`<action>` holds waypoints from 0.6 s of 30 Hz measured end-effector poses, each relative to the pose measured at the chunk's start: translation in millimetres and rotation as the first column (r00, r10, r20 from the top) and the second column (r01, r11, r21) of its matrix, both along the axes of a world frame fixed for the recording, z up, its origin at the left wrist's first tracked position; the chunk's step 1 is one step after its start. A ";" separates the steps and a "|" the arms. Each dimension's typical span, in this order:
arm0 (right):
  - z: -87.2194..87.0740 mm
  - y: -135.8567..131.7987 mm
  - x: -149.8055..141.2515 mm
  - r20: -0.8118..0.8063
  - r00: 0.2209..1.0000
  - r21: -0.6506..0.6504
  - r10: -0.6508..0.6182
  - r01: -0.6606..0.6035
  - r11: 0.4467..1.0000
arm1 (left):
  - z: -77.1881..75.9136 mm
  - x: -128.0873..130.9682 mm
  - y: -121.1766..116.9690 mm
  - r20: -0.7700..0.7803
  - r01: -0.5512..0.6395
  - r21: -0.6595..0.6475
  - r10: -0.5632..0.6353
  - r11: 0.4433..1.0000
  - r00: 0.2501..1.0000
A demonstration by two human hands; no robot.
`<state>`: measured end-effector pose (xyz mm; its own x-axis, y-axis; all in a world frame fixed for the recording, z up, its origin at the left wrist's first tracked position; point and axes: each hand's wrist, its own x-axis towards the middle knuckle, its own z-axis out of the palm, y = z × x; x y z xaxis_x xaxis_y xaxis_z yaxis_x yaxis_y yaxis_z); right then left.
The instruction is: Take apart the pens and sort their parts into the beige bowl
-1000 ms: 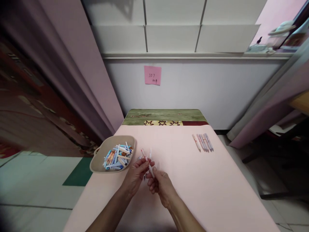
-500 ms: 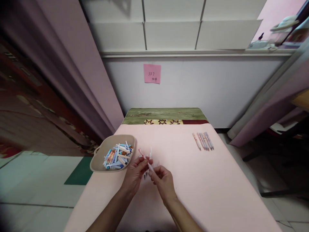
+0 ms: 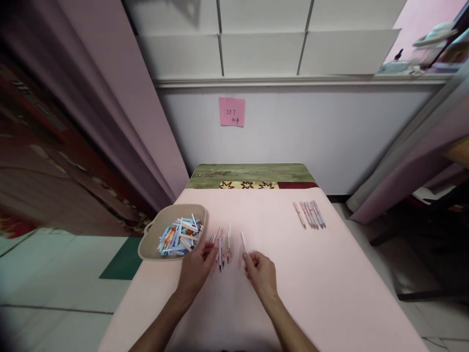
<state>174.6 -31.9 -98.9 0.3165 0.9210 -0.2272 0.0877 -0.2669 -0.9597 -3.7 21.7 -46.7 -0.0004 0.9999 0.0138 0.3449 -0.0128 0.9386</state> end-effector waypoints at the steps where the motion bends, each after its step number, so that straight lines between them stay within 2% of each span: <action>1: 0.7 0.3 0.4 0.035 0.999 0.002 0.018 -0.018 1.000 | -2.9 -1.8 -2.1 -0.075 0.006 0.002 -0.006 1.000 0.997; 3: 2.1 0.2 -2.1 0.064 0.997 -0.004 0.047 -0.046 0.999 | -7.9 -2.9 -5.8 -0.141 -0.017 0.004 0.017 1.000 0.990; 6: 6.4 -2.9 -12.7 0.010 0.996 -0.006 0.093 -0.093 0.996 | -11.6 2.3 -10.5 -0.102 -0.035 0.009 0.036 0.999 0.994; 8: 11.8 -6.8 -20.6 -0.020 0.988 0.037 0.155 -0.154 0.987 | -12.4 8.8 -13.4 -0.009 0.062 -0.050 -0.063 0.997 0.998; 10: 18.0 -11.0 -25.3 0.022 0.971 0.093 0.237 -0.238 0.967 | -12.7 15.0 -15.6 0.156 0.181 -0.166 -0.156 0.969 0.975; 12: 22.1 -14.3 -24.3 0.149 0.948 0.120 0.282 -0.300 0.946 | -11.5 17.5 -15.9 0.312 0.224 -0.257 -0.139 0.940 0.940; 13: 22.5 -15.4 -21.6 0.228 0.930 0.121 0.289 -0.321 0.939 | -9.7 16.7 -15.0 0.351 0.200 -0.269 -0.097 0.942 0.931; 15: 19.7 -16.3 -13.4 0.370 0.884 0.103 0.286 -0.345 0.933 | -3.1 11.4 -11.4 0.342 0.093 -0.211 -0.016 0.973 0.939; 17: 13.8 -14.8 -5.1 0.446 0.856 0.066 0.260 -0.321 0.945 | 5.3 4.4 -6.5 0.236 -0.001 -0.083 0.020 0.997 0.971; 18: 10.7 -12.8 -2.2 0.457 0.858 0.047 0.235 -0.288 0.957 | 8.7 1.7 -4.1 0.154 -0.005 -0.031 0.010 1.000 0.988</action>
